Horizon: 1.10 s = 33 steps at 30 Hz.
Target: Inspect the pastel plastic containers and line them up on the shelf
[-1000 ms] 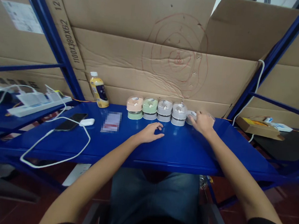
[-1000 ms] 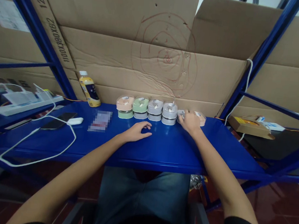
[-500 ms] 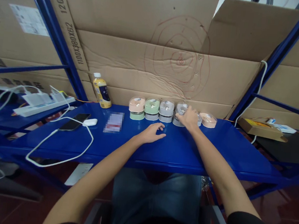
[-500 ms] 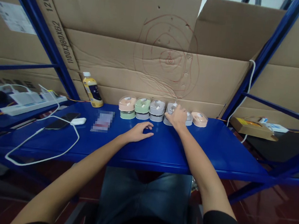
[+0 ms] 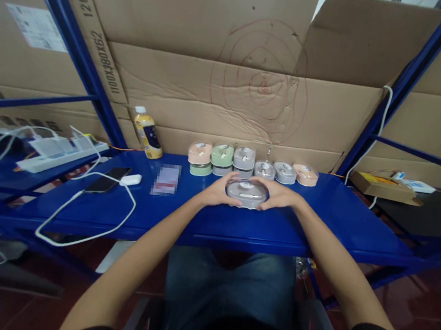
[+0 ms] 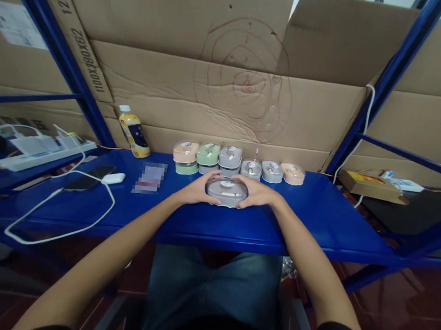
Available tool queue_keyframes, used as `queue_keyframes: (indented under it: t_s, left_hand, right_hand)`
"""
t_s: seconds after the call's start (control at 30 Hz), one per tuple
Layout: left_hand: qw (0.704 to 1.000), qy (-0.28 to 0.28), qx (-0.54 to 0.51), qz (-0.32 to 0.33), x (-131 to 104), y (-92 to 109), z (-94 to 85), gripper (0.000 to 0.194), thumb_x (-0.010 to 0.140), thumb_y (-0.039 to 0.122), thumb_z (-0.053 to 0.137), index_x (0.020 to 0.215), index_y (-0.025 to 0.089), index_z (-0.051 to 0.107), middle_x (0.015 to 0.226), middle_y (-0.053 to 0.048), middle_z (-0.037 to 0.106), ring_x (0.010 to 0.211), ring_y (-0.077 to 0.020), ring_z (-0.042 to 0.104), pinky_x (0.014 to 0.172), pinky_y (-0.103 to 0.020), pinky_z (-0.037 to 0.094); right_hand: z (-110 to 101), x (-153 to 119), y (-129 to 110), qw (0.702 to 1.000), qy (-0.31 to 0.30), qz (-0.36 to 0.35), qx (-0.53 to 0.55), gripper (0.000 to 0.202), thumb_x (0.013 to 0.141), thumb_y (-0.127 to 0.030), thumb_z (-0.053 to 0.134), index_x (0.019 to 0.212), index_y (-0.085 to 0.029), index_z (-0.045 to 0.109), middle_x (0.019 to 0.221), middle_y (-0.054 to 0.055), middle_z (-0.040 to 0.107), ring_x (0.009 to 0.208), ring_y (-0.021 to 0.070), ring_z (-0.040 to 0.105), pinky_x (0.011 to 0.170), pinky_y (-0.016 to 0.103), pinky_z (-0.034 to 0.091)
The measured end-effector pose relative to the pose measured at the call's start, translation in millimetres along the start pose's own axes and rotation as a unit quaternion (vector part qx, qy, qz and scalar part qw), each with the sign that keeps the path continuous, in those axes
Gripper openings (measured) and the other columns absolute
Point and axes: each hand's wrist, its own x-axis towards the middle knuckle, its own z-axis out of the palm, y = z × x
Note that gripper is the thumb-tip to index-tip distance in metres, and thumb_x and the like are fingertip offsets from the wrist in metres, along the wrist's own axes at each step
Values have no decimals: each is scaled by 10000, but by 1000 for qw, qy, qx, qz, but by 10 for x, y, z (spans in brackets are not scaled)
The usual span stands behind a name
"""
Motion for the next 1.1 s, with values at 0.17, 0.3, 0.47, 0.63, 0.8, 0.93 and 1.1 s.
queue_keyframes:
  t_s: [0.17,0.3,0.47,0.63,0.8,0.93,1.1]
  left_hand:
    - [998,-4,62,13,-24,-9,85,1166,550,438,1001,1527,219,404,1402,-170,625,1329,-389,594,1146,-587,439]
    - [997,-2,72,41,5,-35,120,1139,577,471,977,1524,223,395,1431,-173,614,1344,-401,587,1140,-575,450]
    - [991,12,128,44,-6,-4,113,1189,605,526,957,1576,221,344,1438,-181,601,1329,-407,588,1132,-586,457]
    - [967,-9,245,66,-76,87,124,776,861,549,762,1523,241,501,1474,-161,538,1386,-371,531,1181,-557,425]
    - [953,-29,294,62,-95,122,145,438,979,511,600,1298,241,730,1445,-149,525,1434,-372,468,1202,-571,404]
    - [962,41,262,65,-39,82,71,447,1017,506,513,1275,218,736,1376,-145,563,1369,-341,525,1190,-543,424]
    - [953,189,236,19,16,27,-88,483,1023,491,460,1283,164,702,1308,-147,573,1288,-309,579,1167,-506,450]
  right_hand:
    - [184,89,33,997,18,20,-68,1120,608,-537,935,1564,-213,449,1548,166,530,1404,399,531,1180,576,426]
    - [324,170,-58,989,83,4,-124,1057,655,-679,871,1542,-248,492,1421,163,621,1291,399,611,1080,601,504]
    - [258,147,-86,984,144,-5,-102,874,743,-660,819,1468,-250,557,1390,143,656,1230,364,647,1054,562,524]
    - [-20,0,75,950,306,45,-34,637,889,-614,672,1381,-219,580,1285,127,702,1156,330,671,1022,534,529]
    - [-93,-25,164,925,375,58,-27,597,891,-631,644,1327,-227,589,1207,108,730,1097,320,678,967,516,543]
    - [-56,-6,156,925,374,59,-28,596,892,-639,641,1330,-239,588,1235,117,723,1120,326,676,975,528,538]
    - [-74,-23,151,923,380,67,-8,603,927,-665,588,1354,-240,584,1197,111,733,1092,319,684,967,525,553]
